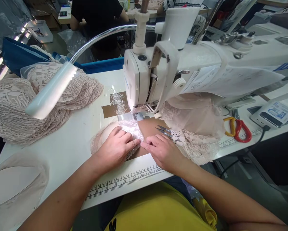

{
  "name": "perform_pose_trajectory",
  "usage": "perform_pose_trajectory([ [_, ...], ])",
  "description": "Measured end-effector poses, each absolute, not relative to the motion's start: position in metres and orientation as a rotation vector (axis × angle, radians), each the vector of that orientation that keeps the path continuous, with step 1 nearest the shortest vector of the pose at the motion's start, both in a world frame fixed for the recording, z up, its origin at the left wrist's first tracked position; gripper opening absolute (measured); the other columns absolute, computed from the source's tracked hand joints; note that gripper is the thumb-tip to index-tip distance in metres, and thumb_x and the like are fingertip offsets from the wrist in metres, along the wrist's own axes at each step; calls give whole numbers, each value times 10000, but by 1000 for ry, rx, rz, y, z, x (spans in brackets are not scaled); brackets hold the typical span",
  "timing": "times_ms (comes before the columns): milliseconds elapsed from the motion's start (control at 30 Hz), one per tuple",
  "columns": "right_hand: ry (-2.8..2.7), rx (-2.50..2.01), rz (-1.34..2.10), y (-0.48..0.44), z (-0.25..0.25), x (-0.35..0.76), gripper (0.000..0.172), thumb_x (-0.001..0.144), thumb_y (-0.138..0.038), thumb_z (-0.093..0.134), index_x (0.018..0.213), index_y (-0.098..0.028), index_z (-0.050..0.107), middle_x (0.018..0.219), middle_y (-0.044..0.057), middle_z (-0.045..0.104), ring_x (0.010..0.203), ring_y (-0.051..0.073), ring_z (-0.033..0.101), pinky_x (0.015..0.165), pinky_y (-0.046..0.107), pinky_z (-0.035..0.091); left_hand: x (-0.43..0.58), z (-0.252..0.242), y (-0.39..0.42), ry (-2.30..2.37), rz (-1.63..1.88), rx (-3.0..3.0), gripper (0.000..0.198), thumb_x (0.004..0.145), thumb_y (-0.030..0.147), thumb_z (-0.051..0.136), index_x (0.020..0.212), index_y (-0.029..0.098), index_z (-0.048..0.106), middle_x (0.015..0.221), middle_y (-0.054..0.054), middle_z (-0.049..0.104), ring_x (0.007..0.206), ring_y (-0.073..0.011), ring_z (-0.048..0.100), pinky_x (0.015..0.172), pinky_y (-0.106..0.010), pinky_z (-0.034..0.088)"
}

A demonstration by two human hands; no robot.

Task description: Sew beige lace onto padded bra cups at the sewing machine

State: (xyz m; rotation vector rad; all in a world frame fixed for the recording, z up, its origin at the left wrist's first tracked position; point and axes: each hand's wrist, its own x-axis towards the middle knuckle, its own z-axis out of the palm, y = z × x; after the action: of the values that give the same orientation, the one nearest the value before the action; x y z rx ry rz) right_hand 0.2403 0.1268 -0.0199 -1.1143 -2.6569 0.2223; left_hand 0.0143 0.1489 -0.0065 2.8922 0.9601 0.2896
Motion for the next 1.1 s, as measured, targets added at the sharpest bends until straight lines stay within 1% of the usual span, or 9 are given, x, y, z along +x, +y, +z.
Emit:
perform_pose_trajectory([
  [133, -2651, -1110, 230, 127, -20, 241, 388, 810, -32, 446, 1127, -168, 623, 891, 57, 594, 771, 184, 422, 718, 307, 327, 16, -8, 148, 973, 279, 2898, 360, 890, 115, 429, 1194, 170, 613, 782, -58, 566, 718, -185, 422, 825, -420, 374],
  [467, -2598, -1077, 223, 127, -23, 241, 371, 804, -25, 447, 1091, -169, 633, 868, 47, 587, 755, 181, 414, 698, 302, 328, 17, -7, 147, 964, 348, 2884, 337, 916, 115, 404, 1135, 191, 649, 794, -56, 587, 723, -177, 434, 872, -443, 369],
  [633, -2564, -1046, 257, 128, -22, 244, 324, 842, -46, 439, 1080, -156, 630, 871, 54, 590, 743, 177, 421, 706, 295, 357, 18, -8, 147, 963, 335, 2877, 332, 923, 132, 400, 1140, 188, 645, 788, -64, 581, 726, -186, 440, 836, -434, 382],
  [767, -2514, -1053, 269, 132, -20, 245, 311, 884, -66, 407, 1106, -130, 615, 911, 77, 590, 807, 184, 457, 756, 296, 377, 18, -7, 147, 980, 329, 2868, 324, 920, 140, 413, 1138, 186, 649, 801, -72, 593, 751, -199, 468, 827, -438, 394],
  [800, -2522, -1076, 262, 133, -20, 244, 311, 887, -68, 404, 1105, -133, 616, 904, 78, 584, 810, 187, 456, 750, 297, 374, 18, -7, 147, 979, 343, 2866, 322, 920, 141, 415, 1134, 189, 651, 838, -81, 609, 778, -206, 486, 835, -444, 396],
  [867, -2566, -1143, 234, 135, -18, 241, 317, 879, -62, 402, 1089, -145, 625, 872, 73, 566, 783, 192, 440, 709, 302, 356, 18, -7, 148, 957, 379, 2864, 320, 923, 141, 414, 1132, 198, 650, 986, -104, 641, 885, -225, 526, 866, -455, 396],
  [967, -2650, -1200, 192, 138, -16, 237, 329, 855, -38, 406, 1063, -147, 638, 845, 69, 538, 748, 193, 411, 662, 306, 319, 18, -8, 148, 931, 391, 2870, 332, 921, 134, 417, 1171, 193, 626, 1231, -111, 604, 1029, -241, 537, 883, -431, 415],
  [1000, -2669, -1201, 185, 138, -15, 237, 333, 852, -35, 408, 1067, -144, 637, 851, 70, 536, 752, 193, 410, 659, 306, 314, 18, -9, 148, 942, 372, 2872, 340, 918, 137, 422, 1196, 189, 613, 1276, -106, 586, 1027, -242, 541, 869, -416, 428],
  [1100, -2690, -1202, 171, 138, -14, 236, 340, 837, -24, 412, 1064, -139, 638, 864, 69, 537, 769, 194, 415, 663, 303, 309, 17, -10, 148, 1021, 307, 2876, 385, 900, 145, 441, 1262, 176, 570, 1354, -103, 541, 941, -239, 560, 808, -394, 461],
])
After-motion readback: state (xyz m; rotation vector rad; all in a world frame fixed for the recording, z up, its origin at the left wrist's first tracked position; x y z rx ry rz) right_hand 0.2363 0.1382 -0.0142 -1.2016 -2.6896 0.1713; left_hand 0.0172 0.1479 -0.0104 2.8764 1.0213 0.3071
